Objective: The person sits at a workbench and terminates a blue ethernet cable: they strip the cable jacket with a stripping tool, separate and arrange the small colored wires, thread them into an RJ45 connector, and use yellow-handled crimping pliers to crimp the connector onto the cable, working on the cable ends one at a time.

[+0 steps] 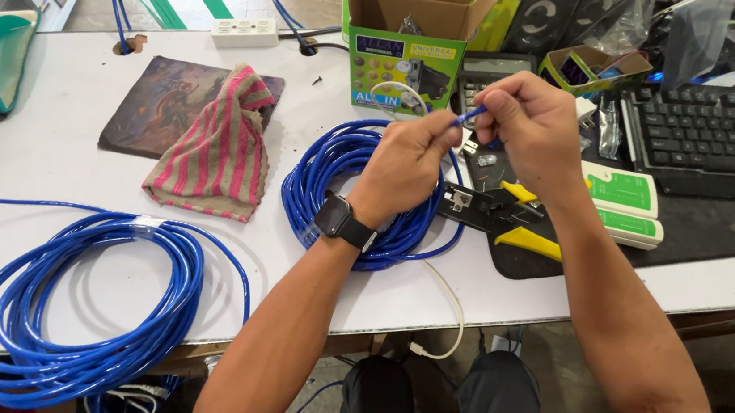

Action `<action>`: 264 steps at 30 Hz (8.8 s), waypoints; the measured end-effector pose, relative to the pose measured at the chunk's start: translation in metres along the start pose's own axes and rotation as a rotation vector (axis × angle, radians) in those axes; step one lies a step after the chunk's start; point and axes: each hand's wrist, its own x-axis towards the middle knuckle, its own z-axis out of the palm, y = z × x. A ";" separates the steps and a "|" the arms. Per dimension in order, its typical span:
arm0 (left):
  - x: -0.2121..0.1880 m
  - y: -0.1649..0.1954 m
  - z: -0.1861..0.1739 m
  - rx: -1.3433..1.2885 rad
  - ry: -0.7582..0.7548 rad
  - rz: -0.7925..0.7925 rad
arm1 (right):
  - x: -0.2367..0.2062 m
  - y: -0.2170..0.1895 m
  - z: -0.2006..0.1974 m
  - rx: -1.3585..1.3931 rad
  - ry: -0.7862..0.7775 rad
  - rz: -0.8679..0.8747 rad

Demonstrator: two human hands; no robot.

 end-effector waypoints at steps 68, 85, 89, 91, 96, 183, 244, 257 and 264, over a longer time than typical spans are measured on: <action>-0.005 0.004 0.005 -0.353 -0.049 0.033 | -0.004 -0.005 -0.003 0.560 -0.232 0.348; -0.001 0.007 0.031 -0.035 0.217 0.032 | -0.001 0.010 0.016 0.825 -0.038 0.350; 0.002 0.006 0.037 -0.005 0.216 0.003 | 0.002 0.015 0.014 0.828 0.042 0.359; 0.004 0.002 0.038 0.022 0.223 0.037 | 0.005 0.019 0.011 0.815 0.064 0.364; 0.003 -0.011 0.045 0.136 0.261 0.125 | 0.010 0.036 -0.001 0.835 0.134 0.429; 0.006 0.001 0.038 -0.206 0.152 0.005 | -0.004 -0.020 -0.019 0.097 -0.187 -0.231; 0.009 -0.005 0.039 -0.289 0.235 0.040 | -0.004 -0.018 -0.020 -0.099 -0.142 -0.083; 0.008 -0.005 0.043 -0.236 0.232 0.001 | -0.002 -0.006 -0.023 0.084 -0.187 -0.011; 0.011 -0.003 0.043 -0.174 0.340 0.012 | -0.004 -0.001 -0.012 0.163 -0.145 -0.018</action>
